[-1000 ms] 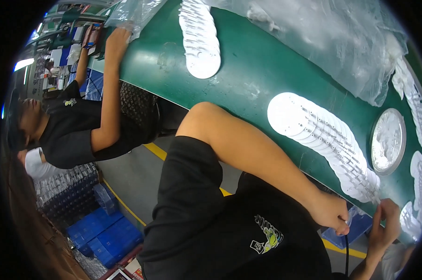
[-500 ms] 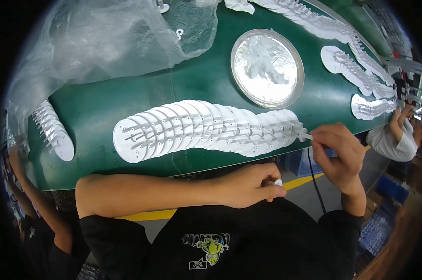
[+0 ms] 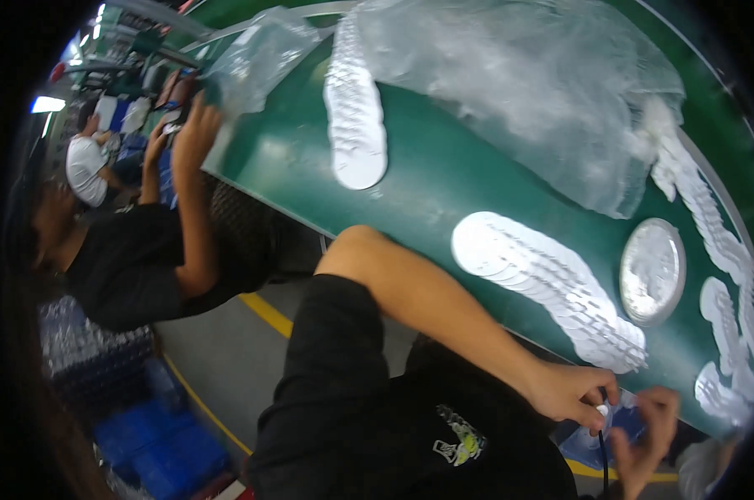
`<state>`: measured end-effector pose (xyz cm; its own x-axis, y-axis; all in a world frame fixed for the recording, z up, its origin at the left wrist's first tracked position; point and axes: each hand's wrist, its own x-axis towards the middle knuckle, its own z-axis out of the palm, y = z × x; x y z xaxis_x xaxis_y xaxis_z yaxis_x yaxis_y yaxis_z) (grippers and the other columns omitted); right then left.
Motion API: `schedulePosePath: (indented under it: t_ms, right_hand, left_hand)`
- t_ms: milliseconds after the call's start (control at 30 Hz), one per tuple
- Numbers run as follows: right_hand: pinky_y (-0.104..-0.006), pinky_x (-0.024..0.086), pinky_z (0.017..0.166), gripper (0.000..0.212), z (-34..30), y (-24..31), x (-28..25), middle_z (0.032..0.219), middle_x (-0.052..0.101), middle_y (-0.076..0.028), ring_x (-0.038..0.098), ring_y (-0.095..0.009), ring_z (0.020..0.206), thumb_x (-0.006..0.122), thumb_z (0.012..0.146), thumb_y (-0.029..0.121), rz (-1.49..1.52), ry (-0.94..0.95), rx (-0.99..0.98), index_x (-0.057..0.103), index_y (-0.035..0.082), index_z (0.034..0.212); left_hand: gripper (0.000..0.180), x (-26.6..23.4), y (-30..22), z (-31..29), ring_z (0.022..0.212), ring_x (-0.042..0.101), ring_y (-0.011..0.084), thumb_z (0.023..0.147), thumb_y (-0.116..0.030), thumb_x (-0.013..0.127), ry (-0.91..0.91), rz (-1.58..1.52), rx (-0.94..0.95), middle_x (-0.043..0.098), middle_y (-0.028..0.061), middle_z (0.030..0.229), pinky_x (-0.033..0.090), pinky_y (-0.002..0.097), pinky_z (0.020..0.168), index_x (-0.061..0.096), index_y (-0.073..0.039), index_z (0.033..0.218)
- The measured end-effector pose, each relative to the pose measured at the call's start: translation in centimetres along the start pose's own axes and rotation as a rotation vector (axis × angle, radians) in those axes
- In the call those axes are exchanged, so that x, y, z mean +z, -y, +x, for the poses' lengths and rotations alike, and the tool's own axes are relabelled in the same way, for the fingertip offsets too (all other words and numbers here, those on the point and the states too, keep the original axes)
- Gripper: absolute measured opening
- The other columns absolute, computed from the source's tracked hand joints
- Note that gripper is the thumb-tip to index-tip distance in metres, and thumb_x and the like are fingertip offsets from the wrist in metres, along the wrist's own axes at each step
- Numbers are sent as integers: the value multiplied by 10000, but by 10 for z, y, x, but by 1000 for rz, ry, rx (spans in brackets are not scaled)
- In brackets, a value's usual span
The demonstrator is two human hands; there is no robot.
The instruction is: The person inserts white circular plastic plugs by hand into designated holes on white shoe sole structures on an industrial assembly line.
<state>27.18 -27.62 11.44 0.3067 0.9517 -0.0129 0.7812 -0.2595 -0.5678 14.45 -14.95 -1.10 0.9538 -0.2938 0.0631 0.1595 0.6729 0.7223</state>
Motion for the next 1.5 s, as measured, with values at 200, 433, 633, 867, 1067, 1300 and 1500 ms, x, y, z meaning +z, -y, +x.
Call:
schedulePosePath:
  t_ms: [200, 433, 633, 867, 1067, 1300, 1500]
  right_hand:
    - [-343, 384, 736, 258, 6, 1, 40, 1030, 610, -113, 526, -229, 831, 744, 719, 115, 182, -103, -77, 683, 39, 957]
    - [-360, 486, 644, 265, 23, -23, -1, 821, 664, -92, 600, -259, 621, 613, 769, -57, -62, -201, -279, 631, 9, 1024]
    - [-311, 479, 571, 169, 107, -59, -16, 802, 630, -114, 615, -249, 669, 720, 775, 9, -117, -170, -76, 647, 7, 928]
    - [-357, 507, 621, 113, 139, -69, 2, 832, 618, -130, 631, -297, 744, 680, 777, -36, -108, -82, -64, 646, -3, 880]
    - [-326, 517, 628, 177, 152, -73, 1, 865, 649, -116, 648, -255, 738, 703, 744, -47, -143, -9, -328, 679, -3, 914]
    - [-336, 509, 618, 149, 152, -63, -2, 844, 632, -127, 636, -278, 735, 698, 761, -30, -92, 21, -152, 654, -3, 900]
    - [-340, 508, 614, 180, 150, -59, -5, 833, 624, -127, 629, -290, 725, 706, 727, -55, -242, -65, -280, 637, -7, 886]
  left_hand:
    - [407, 11, -33, -22, 1037, 517, 145, 935, -133, 614, -171, 90, 74, 500, 102, 1105, 468, 288, 867, 373, 27, 1221]
    - [495, 14, -43, -15, 898, 515, 125, 898, -186, 658, -81, -43, -197, 530, 87, 1086, 453, 235, 745, 385, -24, 1278]
    - [294, 0, -8, -31, 755, 520, 143, 806, -19, 539, -81, 283, -634, 565, 58, 934, 450, 272, 671, 519, -28, 1099]
    - [144, 3, -1, -35, 744, 543, 117, 927, -78, 512, -174, -68, -622, 578, 48, 902, 495, 266, 623, 534, -17, 1056]
    - [157, -4, -6, -30, 684, 546, 96, 965, -126, 503, -127, -50, -624, 586, 38, 884, 494, 253, 541, 521, -8, 1067]
    - [141, -2, -15, -29, 679, 556, 102, 956, -96, 510, -140, -25, -625, 597, 51, 871, 492, 261, 541, 522, -5, 1063]
    - [157, -4, -15, -29, 689, 583, 116, 953, -90, 507, -141, 17, -613, 616, 70, 897, 501, 270, 560, 521, 2, 1080]
